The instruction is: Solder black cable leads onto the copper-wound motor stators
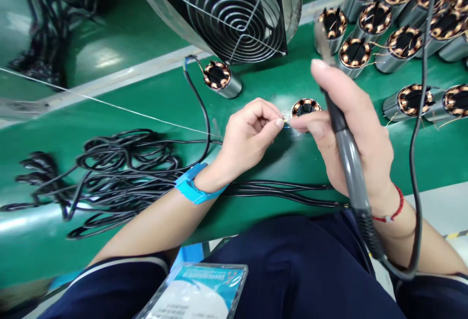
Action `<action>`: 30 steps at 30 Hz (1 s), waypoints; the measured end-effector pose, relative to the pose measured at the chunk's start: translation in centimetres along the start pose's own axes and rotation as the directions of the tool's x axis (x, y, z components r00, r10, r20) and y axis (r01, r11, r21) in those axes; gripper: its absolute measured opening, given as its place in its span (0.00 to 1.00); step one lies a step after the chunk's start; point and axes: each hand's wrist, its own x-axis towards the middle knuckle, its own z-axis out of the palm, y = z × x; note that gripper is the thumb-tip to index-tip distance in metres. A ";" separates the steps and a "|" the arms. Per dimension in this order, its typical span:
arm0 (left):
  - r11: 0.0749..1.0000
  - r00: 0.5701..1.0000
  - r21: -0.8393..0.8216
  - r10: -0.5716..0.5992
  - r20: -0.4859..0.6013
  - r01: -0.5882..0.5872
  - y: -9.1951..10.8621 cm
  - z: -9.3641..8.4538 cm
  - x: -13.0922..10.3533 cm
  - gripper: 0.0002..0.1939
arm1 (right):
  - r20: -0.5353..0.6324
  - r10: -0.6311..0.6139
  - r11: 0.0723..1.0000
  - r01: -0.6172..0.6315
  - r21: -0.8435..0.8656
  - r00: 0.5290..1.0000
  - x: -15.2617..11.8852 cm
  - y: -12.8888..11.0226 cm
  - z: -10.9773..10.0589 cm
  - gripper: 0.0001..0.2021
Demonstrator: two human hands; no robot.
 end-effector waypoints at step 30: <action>0.917 0.940 0.208 0.341 0.036 -0.340 0.4 -1.0 -0.7 0.04 | -0.047 -0.080 0.995 0.077 -0.065 0.996 -0.3 1.9 3.5 0.24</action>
